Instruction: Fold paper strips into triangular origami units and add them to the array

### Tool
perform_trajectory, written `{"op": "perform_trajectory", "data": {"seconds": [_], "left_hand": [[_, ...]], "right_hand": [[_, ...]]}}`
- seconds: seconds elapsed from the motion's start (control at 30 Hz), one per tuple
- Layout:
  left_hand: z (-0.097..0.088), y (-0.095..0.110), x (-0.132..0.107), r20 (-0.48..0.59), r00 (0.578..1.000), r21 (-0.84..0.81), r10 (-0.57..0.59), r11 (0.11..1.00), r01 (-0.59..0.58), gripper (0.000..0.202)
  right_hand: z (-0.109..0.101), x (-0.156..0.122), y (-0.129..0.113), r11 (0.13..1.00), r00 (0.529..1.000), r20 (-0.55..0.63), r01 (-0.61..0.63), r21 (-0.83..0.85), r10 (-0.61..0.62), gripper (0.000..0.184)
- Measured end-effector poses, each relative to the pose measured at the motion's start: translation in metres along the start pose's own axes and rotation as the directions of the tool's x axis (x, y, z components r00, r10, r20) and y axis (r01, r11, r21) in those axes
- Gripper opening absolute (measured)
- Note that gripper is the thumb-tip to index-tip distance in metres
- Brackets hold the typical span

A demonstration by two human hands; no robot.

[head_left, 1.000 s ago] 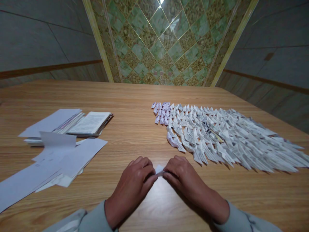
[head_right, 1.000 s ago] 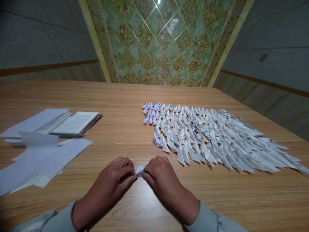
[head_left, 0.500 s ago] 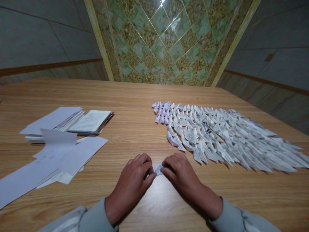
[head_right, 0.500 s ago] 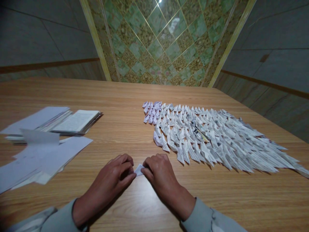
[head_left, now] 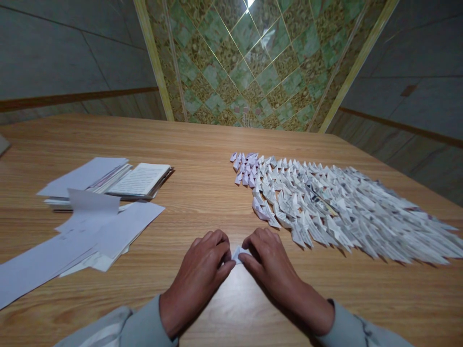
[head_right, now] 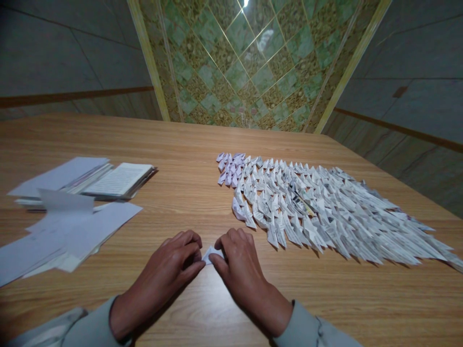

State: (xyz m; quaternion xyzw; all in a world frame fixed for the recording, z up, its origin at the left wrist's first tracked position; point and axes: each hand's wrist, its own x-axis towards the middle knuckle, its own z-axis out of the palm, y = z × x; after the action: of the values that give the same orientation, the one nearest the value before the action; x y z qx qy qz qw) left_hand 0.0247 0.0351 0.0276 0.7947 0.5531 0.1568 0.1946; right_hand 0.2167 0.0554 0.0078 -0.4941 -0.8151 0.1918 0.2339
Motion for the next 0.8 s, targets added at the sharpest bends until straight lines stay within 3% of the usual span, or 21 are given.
{"op": "perform_trajectory", "data": {"seconds": [0.4, 0.57, 0.67, 0.8], "left_hand": [[0.007, -0.004, 0.0, -0.045, 0.998, -0.013, 0.034, 0.999, -0.034, 0.011], [0.006, -0.005, 0.001, -0.09, 0.996, -0.168, 0.02, 0.985, -0.035, 0.011], [0.004, -0.003, 0.003, -0.072, 0.995, -0.428, -0.063, 0.903, 0.026, 0.008], [0.003, 0.0, 0.006, -0.014, 0.989, -0.742, -0.146, 0.665, 0.088, 0.012]], "right_hand": [[0.003, -0.001, 0.002, 0.983, 1.0, 0.02, -0.015, 0.182, 0.011, 0.016], [-0.005, 0.003, -0.002, 0.963, 1.0, 0.022, -0.014, 0.27, 0.008, 0.017], [-0.013, 0.005, -0.003, 0.936, 0.999, -0.021, -0.019, 0.352, 0.028, 0.016], [-0.019, 0.005, -0.004, 0.884, 0.997, -0.036, -0.047, 0.466, 0.072, 0.013]]}}
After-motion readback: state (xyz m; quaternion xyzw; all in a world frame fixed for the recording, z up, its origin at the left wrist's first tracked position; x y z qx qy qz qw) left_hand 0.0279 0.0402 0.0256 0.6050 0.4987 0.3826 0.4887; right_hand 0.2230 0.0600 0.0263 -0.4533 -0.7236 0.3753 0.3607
